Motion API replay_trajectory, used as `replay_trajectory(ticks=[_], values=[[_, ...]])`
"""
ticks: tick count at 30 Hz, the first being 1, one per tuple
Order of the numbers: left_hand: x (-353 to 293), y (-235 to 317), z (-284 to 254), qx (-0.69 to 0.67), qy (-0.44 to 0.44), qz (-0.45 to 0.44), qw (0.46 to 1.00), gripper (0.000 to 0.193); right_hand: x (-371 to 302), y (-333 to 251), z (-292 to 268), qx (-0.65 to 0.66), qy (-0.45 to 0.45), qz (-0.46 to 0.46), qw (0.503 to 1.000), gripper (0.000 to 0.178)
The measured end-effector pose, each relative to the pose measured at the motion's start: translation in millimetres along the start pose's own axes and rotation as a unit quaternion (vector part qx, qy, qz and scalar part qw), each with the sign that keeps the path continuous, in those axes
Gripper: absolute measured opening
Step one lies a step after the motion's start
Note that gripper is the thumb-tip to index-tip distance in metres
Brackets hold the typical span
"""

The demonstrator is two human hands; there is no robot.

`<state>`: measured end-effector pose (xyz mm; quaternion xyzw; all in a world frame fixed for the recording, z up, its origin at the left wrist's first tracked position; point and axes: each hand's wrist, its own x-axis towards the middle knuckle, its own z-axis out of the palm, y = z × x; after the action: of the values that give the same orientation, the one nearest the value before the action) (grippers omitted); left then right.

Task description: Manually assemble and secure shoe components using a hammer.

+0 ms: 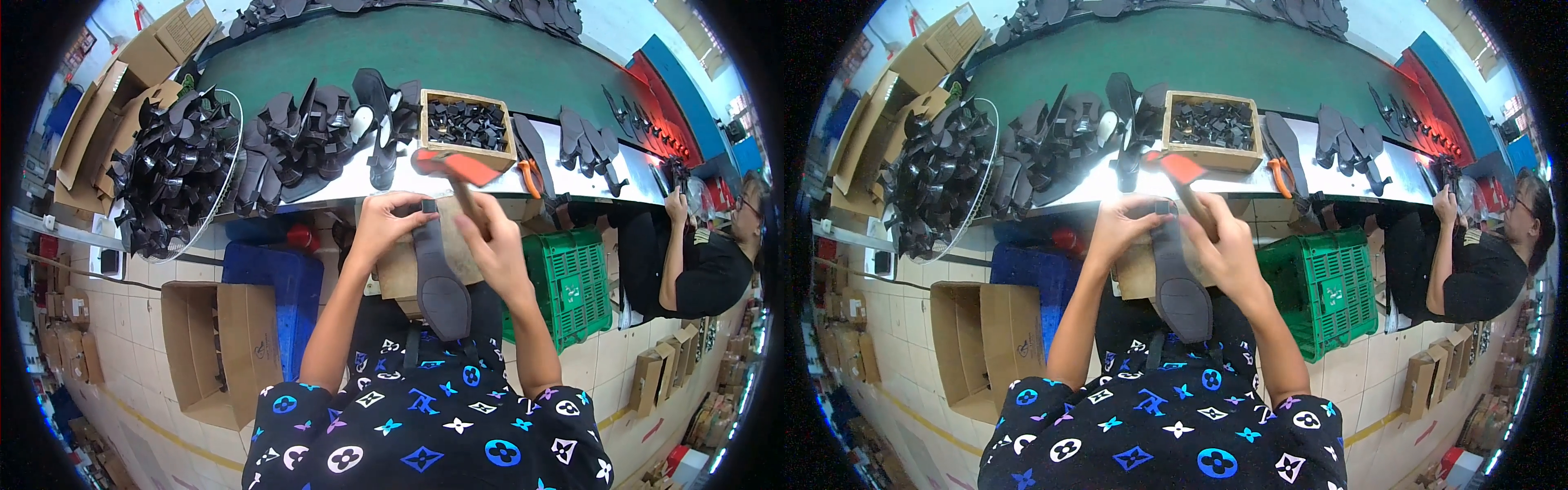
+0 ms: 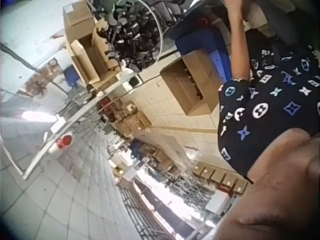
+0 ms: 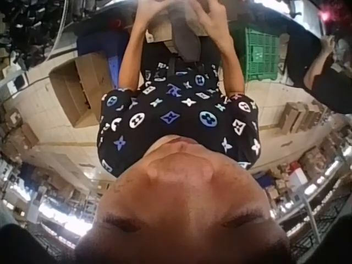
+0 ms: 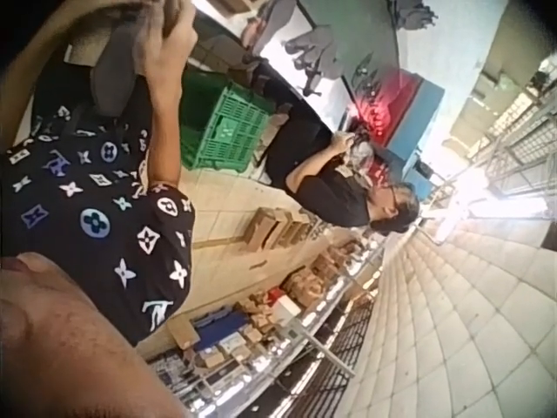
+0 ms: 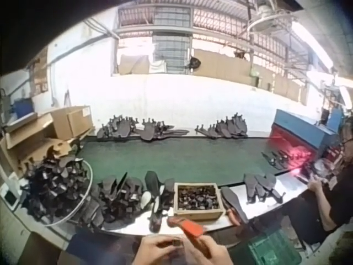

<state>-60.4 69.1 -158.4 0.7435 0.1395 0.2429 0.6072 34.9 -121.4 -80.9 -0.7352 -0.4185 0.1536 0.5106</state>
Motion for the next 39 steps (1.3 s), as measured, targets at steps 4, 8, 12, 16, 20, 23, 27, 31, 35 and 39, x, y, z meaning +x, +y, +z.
replay_trajectory(ticks=[4,8,12,16,20,23,27,31,35,39], values=[[-1,-4,0,-0.056,-0.022,-0.041,0.997,0.028,-38,-15,-8,-0.020,0.025,0.041,0.999,0.030],[0,-2,-3,-0.091,-0.040,-0.054,0.994,0.030,-48,-19,-9,-0.087,-0.014,0.052,0.995,0.031],[-2,0,-6,0.001,-0.048,-0.041,0.998,0.048,-49,-47,-19,-0.136,0.068,-0.073,0.986,0.031],[-9,2,-4,0.189,-0.012,0.039,0.981,0.094,-42,-65,-13,-0.133,0.125,-0.156,0.971,0.031],[-13,5,-4,0.310,-0.050,0.022,0.949,0.112,-32,-53,-7,-0.141,-0.036,0.057,0.988,0.016],[-13,5,-6,0.305,-0.036,0.025,0.951,0.095,-45,-62,-19,0.035,0.081,-0.081,0.993,0.018],[-15,-3,-8,0.350,-0.065,0.029,0.934,0.060,-48,-34,-11,-0.199,-0.022,-0.069,0.977,0.015],[-19,-2,-6,0.347,-0.035,0.051,0.936,0.044,-46,-30,-17,-0.155,0.087,0.068,0.982,0.023],[-21,18,-5,0.315,-0.018,0.280,0.907,0.026,-42,-14,-42,-0.122,0.092,0.011,0.988,0.023],[-67,64,-3,0.074,-0.162,0.175,0.968,0.026,-27,40,-30,-0.229,0.067,-0.175,0.955,0.033]])
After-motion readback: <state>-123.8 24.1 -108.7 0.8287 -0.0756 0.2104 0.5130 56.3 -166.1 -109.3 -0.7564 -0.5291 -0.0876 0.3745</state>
